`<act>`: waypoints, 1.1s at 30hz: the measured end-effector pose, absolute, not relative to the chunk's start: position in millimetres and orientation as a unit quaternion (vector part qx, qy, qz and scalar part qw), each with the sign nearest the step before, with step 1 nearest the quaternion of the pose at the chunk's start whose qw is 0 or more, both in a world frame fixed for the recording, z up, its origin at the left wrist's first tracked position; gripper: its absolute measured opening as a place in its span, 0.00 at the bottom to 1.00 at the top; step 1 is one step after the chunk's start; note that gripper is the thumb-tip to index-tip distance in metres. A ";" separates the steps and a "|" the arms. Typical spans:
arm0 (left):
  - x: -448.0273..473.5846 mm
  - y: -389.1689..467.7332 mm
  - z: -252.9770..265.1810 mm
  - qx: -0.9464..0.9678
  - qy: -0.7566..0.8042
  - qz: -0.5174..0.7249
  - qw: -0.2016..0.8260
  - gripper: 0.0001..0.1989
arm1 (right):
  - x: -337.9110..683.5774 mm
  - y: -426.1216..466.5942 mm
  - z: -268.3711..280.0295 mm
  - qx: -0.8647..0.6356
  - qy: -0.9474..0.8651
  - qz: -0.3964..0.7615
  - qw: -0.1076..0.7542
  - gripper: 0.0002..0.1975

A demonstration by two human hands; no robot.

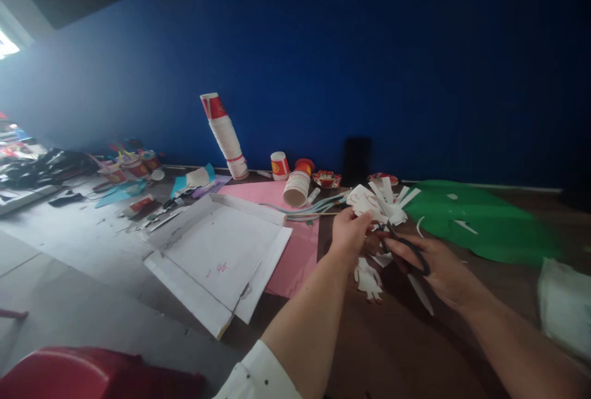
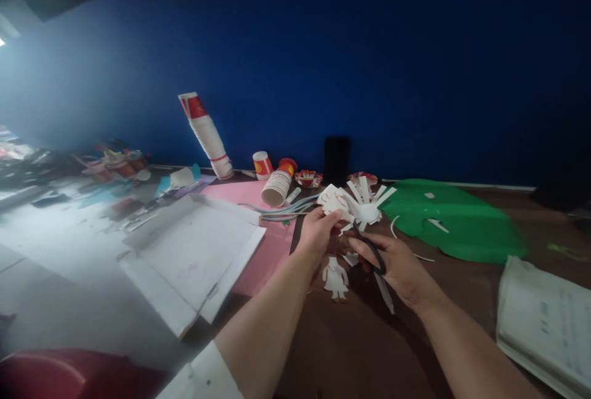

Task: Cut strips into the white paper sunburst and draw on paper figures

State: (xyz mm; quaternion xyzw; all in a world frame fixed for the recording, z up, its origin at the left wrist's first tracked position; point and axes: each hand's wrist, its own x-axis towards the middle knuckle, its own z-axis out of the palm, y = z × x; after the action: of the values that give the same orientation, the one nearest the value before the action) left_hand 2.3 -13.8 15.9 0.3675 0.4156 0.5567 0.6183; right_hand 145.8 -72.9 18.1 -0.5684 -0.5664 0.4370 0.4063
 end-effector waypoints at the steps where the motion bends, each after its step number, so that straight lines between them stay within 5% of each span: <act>1: 2.3 -13.8 16.0 0.368 0.418 0.556 0.617 0.07 | 145.9 -72.8 17.8 -0.567 -0.564 0.439 0.409 0.28; 33: 1.4 -11.4 14.2 0.368 0.422 0.556 0.614 0.06 | 145.2 -73.8 24.1 -0.583 -0.575 0.415 0.396 0.29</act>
State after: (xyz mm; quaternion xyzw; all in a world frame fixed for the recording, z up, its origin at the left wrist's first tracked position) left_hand 1.4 -11.4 14.2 0.3679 0.4222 0.5562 0.6140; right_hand 145.2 -73.8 24.1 -0.5827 -0.5752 0.4153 0.3965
